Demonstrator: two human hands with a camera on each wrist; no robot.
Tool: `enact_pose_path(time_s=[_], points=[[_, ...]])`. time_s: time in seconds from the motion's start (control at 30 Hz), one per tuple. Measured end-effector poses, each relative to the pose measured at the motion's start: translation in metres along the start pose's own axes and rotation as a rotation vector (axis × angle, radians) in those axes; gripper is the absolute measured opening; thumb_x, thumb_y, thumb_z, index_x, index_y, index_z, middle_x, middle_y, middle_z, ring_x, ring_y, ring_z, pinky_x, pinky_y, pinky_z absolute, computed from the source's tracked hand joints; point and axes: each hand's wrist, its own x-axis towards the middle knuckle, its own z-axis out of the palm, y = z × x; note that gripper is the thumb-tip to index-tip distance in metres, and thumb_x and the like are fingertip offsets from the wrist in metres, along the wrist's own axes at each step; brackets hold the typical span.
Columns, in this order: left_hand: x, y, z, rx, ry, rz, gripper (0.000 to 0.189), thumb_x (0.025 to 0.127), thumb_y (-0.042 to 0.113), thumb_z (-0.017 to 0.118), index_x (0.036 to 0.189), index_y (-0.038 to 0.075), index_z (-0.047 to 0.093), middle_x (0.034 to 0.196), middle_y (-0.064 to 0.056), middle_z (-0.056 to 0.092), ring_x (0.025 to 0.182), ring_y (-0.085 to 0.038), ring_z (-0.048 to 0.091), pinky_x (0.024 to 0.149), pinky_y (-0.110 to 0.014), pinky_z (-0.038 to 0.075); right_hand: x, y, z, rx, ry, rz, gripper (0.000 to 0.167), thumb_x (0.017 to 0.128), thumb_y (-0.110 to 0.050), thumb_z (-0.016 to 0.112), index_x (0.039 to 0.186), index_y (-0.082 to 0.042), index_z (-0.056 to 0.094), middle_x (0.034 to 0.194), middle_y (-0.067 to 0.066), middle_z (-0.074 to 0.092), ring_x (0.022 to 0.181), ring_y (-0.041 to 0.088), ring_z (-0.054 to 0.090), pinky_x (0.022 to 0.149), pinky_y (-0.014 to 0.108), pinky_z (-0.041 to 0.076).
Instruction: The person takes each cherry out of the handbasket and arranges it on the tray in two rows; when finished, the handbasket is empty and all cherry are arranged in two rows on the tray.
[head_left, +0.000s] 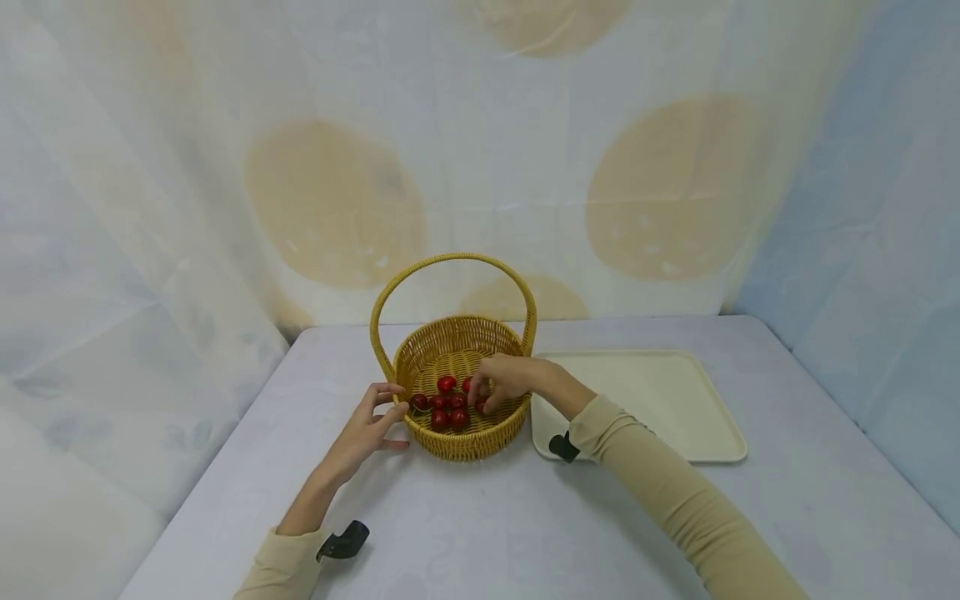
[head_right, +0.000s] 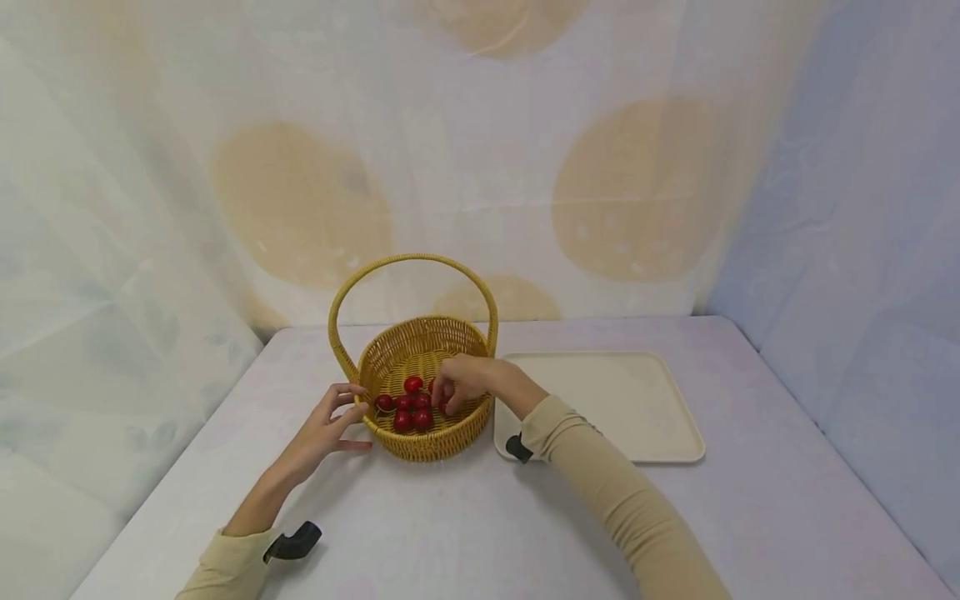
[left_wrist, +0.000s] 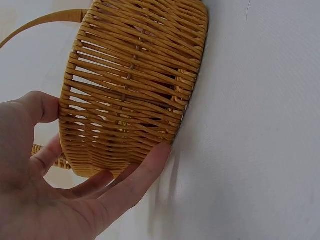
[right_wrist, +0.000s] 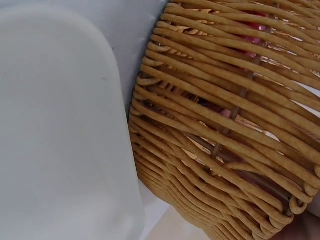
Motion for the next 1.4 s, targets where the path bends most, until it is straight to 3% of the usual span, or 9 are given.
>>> enact_pose_path(time_s=[0.4, 0.7, 1.17, 1.4], points=[[0.0, 0.0, 0.0, -0.007, -0.006, 0.007, 0.049, 0.099, 0.037, 0.058, 0.136, 0.014, 0.035, 0.149, -0.019, 0.029, 0.13, -0.046, 0.048, 0.078, -0.046, 0.062, -0.003, 0.001, -0.003, -0.05, -0.025, 0.042, 0.028, 0.084, -0.012, 0.077, 0.112, -0.016, 0.074, 0.111, 0.006, 0.07, 0.106, 0.019, 0.063, 0.09, 0.032, 0.056], [0.003, 0.0, 0.001, -0.009, -0.008, 0.009, 0.049, 0.099, 0.036, 0.058, 0.136, 0.014, 0.035, 0.149, -0.018, 0.029, 0.13, -0.046, 0.048, 0.078, -0.047, 0.062, -0.008, 0.001, -0.007, -0.007, 0.002, 0.044, 0.025, 0.085, -0.015, 0.077, 0.109, -0.014, 0.075, 0.109, 0.008, 0.071, 0.104, 0.021, 0.065, 0.089, 0.033, 0.056], [0.005, 0.0, 0.003, -0.023, -0.03, 0.014, 0.05, 0.099, 0.036, 0.057, 0.137, 0.013, 0.034, 0.15, -0.018, 0.028, 0.132, -0.047, 0.046, 0.08, -0.048, 0.062, -0.028, 0.0, -0.018, 0.009, 0.073, -0.028, 0.031, 0.086, -0.021, 0.076, 0.116, -0.012, 0.072, 0.109, 0.005, 0.073, 0.102, 0.018, 0.066, 0.085, 0.03, 0.057], [-0.002, -0.002, -0.001, -0.012, -0.022, 0.004, 0.05, 0.099, 0.036, 0.057, 0.138, 0.013, 0.034, 0.15, -0.018, 0.027, 0.132, -0.047, 0.045, 0.08, -0.048, 0.062, -0.034, -0.002, -0.023, -0.007, 0.127, -0.089, 0.032, 0.089, -0.026, 0.074, 0.118, -0.013, 0.071, 0.112, 0.003, 0.073, 0.1, 0.019, 0.067, 0.077, 0.024, 0.053]])
